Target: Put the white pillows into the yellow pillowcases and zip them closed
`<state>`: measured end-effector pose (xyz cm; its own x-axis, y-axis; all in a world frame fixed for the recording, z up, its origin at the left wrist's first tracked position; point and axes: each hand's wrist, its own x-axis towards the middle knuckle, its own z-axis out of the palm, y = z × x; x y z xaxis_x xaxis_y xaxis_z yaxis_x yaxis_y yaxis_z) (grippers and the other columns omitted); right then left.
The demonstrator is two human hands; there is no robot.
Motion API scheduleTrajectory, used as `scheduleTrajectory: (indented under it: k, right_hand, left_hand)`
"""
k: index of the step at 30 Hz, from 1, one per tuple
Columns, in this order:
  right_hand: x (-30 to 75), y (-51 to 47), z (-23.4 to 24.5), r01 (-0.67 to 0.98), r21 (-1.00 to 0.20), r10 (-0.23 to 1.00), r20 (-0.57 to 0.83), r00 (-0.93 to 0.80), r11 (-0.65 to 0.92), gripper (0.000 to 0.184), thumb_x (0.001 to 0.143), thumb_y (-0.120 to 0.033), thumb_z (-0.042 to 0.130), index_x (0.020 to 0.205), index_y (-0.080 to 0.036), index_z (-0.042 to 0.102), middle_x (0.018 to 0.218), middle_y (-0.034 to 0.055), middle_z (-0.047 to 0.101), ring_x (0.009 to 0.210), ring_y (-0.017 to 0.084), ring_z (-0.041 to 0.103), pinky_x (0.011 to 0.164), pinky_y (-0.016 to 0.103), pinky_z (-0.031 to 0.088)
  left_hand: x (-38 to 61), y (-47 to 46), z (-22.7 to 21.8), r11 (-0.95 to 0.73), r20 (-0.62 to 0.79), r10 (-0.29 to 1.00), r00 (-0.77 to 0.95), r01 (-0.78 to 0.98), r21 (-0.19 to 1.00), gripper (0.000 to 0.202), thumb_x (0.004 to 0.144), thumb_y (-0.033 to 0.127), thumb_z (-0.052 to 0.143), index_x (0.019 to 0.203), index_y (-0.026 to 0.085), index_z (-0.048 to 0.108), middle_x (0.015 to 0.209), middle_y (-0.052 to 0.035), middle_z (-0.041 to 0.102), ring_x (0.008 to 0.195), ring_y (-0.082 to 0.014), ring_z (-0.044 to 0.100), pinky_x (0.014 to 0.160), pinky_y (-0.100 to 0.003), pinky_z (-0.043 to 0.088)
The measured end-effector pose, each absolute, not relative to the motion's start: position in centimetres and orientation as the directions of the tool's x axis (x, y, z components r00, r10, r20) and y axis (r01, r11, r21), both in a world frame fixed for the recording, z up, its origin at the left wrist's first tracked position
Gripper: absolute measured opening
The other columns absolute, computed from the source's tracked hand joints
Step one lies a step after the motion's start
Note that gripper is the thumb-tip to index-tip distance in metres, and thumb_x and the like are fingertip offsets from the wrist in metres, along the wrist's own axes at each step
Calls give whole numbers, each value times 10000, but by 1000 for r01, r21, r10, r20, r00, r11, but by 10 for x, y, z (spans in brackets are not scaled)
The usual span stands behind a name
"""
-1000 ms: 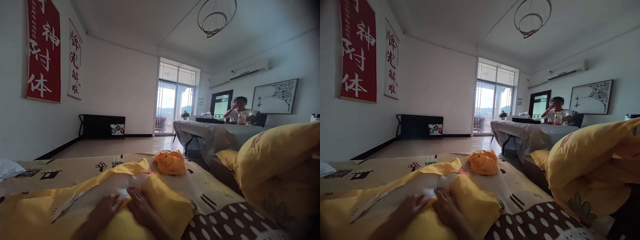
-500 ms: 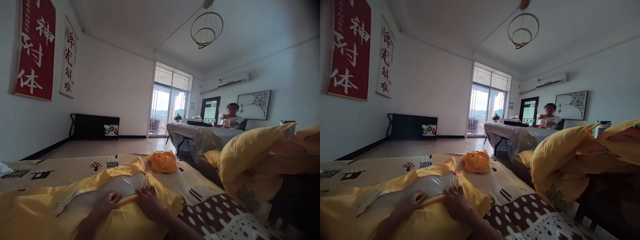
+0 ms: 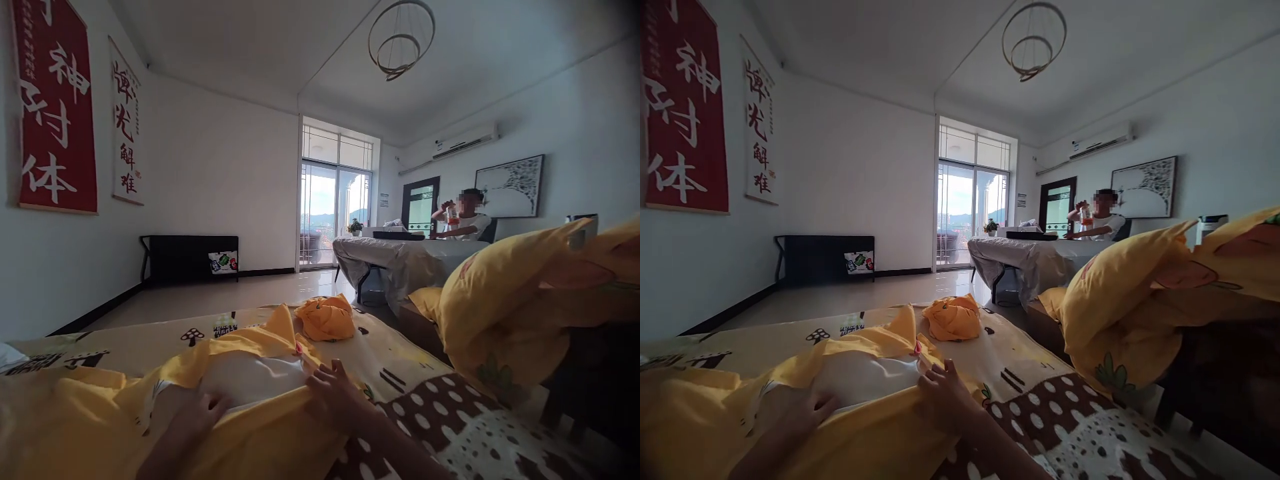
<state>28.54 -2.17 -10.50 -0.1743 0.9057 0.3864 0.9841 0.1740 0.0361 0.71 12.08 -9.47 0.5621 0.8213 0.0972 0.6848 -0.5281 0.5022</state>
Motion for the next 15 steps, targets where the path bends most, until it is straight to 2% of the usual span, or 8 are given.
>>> scheduleTrajectory:
  k: [4,7,11,13,15]
  right_hand:
    - [303,-9,-148,988,-69,944,313,-109,137,190,768,-367,633,820,-190,589,897,29,658,941,215,570,936,385,276]
    - [310,0,-169,983,-92,921,373,-115,160,160,810,-351,587,790,-193,603,891,36,647,949,211,556,931,386,277]
    - [314,-10,-157,971,-73,884,434,-175,228,156,810,-335,579,743,-198,613,949,54,628,1012,224,514,967,426,237]
    - [314,-18,-145,933,-145,868,435,-238,328,98,771,-298,610,738,-206,607,1020,34,623,1052,212,500,987,408,230]
    - [312,-25,-136,871,-243,853,428,-300,428,27,753,-236,596,745,-212,602,1010,8,634,1026,183,518,979,356,267]
  left_hand:
    - [9,109,-78,-511,90,854,512,795,328,362,784,396,386,516,217,552,661,-46,660,736,-240,622,639,-287,409]
    - [13,107,-73,-482,86,875,477,839,251,354,757,419,410,489,225,536,627,-53,648,703,-250,612,643,-304,411]
    - [18,108,-73,-454,41,888,458,858,242,354,753,447,422,580,225,638,690,-63,685,717,-254,627,668,-318,436]
    - [20,105,-71,-456,13,887,462,871,181,353,772,428,417,657,223,681,759,-77,705,766,-270,641,728,-359,450]
    - [27,95,-63,-456,20,890,456,887,72,355,803,393,398,743,223,704,845,-103,711,878,-306,636,851,-462,419]
